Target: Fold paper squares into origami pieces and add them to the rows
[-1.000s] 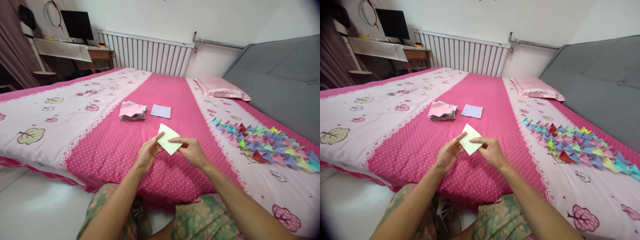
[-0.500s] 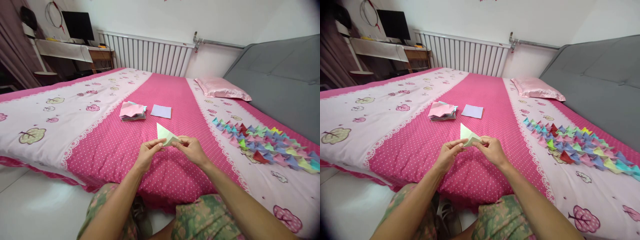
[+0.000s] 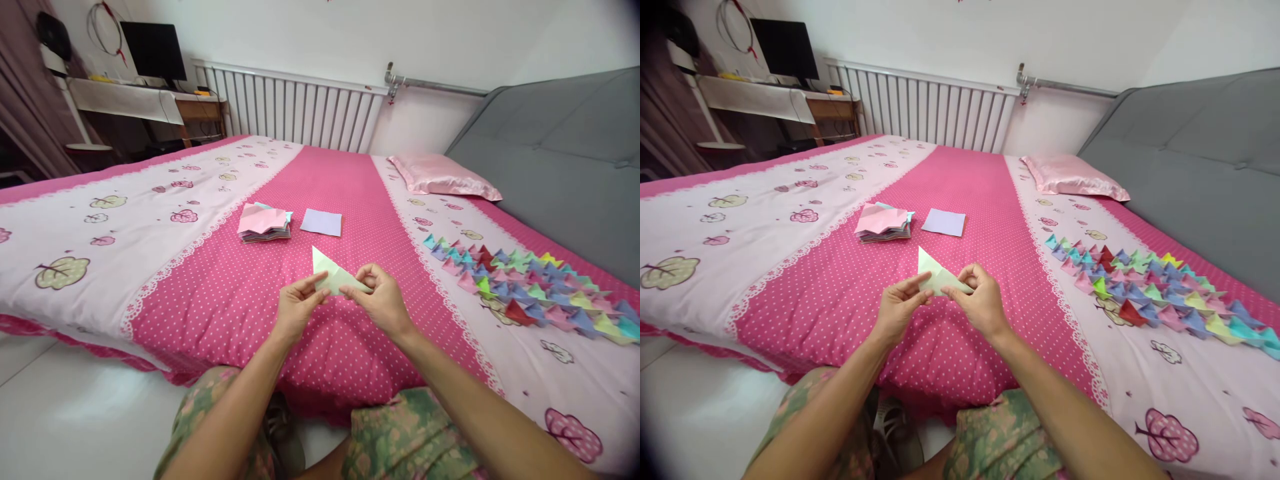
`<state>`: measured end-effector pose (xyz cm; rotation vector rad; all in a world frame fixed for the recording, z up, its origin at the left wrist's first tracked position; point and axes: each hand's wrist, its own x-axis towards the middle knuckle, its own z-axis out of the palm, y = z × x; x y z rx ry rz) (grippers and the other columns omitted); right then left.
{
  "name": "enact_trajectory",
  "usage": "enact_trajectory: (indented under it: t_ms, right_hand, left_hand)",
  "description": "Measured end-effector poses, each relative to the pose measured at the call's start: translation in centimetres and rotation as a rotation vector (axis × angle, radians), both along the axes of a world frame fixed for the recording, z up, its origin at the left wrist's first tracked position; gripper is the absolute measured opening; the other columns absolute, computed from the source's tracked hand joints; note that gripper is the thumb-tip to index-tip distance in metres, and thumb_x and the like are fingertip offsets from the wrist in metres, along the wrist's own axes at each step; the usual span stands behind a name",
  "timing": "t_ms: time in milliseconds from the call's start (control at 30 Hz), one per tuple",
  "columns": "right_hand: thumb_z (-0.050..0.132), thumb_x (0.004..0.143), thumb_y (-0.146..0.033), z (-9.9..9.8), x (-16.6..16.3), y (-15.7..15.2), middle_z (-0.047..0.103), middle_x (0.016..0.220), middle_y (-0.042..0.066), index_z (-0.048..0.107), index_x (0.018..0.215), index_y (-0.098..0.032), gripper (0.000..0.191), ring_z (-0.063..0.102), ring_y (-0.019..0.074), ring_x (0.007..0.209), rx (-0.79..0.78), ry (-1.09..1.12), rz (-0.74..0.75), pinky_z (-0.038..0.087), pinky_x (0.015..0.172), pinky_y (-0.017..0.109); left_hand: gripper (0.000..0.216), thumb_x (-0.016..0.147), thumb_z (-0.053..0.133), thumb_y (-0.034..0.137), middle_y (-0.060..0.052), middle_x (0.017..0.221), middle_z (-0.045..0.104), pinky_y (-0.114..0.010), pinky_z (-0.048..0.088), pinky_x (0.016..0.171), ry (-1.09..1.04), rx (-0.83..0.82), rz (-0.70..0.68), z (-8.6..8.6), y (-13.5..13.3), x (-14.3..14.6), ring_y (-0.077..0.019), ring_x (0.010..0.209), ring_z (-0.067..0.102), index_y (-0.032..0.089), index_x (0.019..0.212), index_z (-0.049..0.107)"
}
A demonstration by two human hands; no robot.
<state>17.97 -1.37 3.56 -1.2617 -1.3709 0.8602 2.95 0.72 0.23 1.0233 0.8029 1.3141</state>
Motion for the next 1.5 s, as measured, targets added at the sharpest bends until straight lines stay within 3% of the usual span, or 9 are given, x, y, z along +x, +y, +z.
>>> enact_trajectory:
  t_ms: [200,267,367,467,667,833,933,1067,1500]
  right_hand:
    - [0.069,0.063,-0.034,0.1,-0.1,0.0,0.067,0.067,0.003,0.045,0.09,-0.02,0.039,0.064,0.0176,0.06,-0.034,0.044,0.004,0.047,0.053,0.025]
    - [0.068,0.064,-0.034,0.2,-0.2,-0.1,0.067,0.067,0.003,0.046,0.091,-0.019,0.038,0.064,0.0173,0.061,-0.032,0.045,0.001,0.048,0.052,0.024]
    - [0.065,0.068,-0.036,0.4,-0.3,-0.3,0.066,0.068,0.003,0.048,0.095,-0.018,0.037,0.064,0.0161,0.06,-0.015,0.042,0.007,0.051,0.053,0.025]
    - [0.058,0.074,-0.04,0.6,-0.6,-0.5,0.066,0.073,0.005,0.048,0.1,-0.017,0.036,0.064,0.017,0.067,-0.003,0.06,0.05,0.054,0.057,0.028]
    - [0.049,0.081,-0.036,0.4,-1.4,-1.0,0.065,0.087,0.007,0.042,0.112,-0.02,0.036,0.064,0.0191,0.083,0.015,0.064,0.165,0.054,0.064,0.03]
    - [0.047,0.082,-0.028,0.3,-1.9,-1.6,0.067,0.09,0.006,0.041,0.115,-0.02,0.034,0.063,0.0143,0.067,0.046,-0.1,0.232,0.05,0.062,0.029]
    - [0.053,0.079,-0.029,0.6,-1.9,-1.8,0.066,0.097,0.008,0.041,0.115,-0.02,0.04,0.063,0.0165,0.077,0.059,-0.111,0.254,0.049,0.068,0.03]
    - [0.062,0.072,-0.033,0.8,-1.6,-1.7,0.065,0.098,0.009,0.042,0.115,-0.02,0.049,0.062,0.0198,0.088,0.032,-0.081,0.214,0.048,0.073,0.033]
    - [0.053,0.079,-0.036,0.8,-1.1,-1.0,0.059,0.105,0.007,0.05,0.105,-0.021,0.03,0.056,0.0188,0.095,0.014,0.184,0.132,0.05,0.07,0.03]
  left_hand:
    - [0.086,0.06,0.072,0.019,0.003,0.061,0.067,-0.019,0.047,0.056,-0.039,-0.011,0.002,0.6,0.0,-0.3,-0.0088,0.054,0.06,0.021,0.134,0.027]
    - [0.079,0.058,0.074,0.02,0.0,0.061,0.067,-0.019,0.046,0.054,-0.032,-0.06,0.032,0.4,0.2,-0.3,-0.0113,0.057,0.062,0.018,0.129,0.037]
    - [0.042,0.056,0.075,0.024,-0.003,0.062,0.067,-0.017,0.046,0.051,-0.055,-0.143,0.067,-0.3,0.6,-0.3,-0.0124,0.057,0.063,0.011,0.094,0.062]
    - [0.024,0.055,0.075,0.025,-0.002,0.058,0.064,-0.013,0.044,0.049,-0.13,-0.168,0.098,-0.7,1.0,-0.2,-0.0072,0.051,0.059,0.009,0.069,0.063]
    - [0.024,0.054,0.076,0.021,0.006,0.055,0.055,-0.006,0.037,0.038,-0.403,-0.233,0.097,-0.2,1.2,-0.2,0.0008,0.042,0.048,0.01,0.068,0.06]
    - [0.011,0.068,0.066,0.016,0.004,0.06,0.055,-0.004,0.04,0.038,-0.558,-0.267,-0.024,-0.2,1.3,-0.5,0.0014,0.042,0.048,0.011,0.073,0.058]
    - [0.003,0.075,0.059,0.012,0.003,0.063,0.056,-0.004,0.043,0.041,-0.605,-0.271,-0.062,-0.4,1.4,-0.6,0.0011,0.044,0.05,0.01,0.076,0.057]
    - [0.006,0.074,0.06,0.014,0.006,0.055,0.051,-0.004,0.04,0.037,-0.583,-0.279,-0.113,-0.5,1.3,-0.4,0.0013,0.04,0.046,0.011,0.074,0.055]
    - [0.023,0.068,0.067,0.032,0.007,0.045,0.047,-0.008,0.027,0.032,-0.311,-0.239,-0.272,-1.1,-0.1,1.1,0.0008,0.033,0.036,0.012,0.073,0.056]
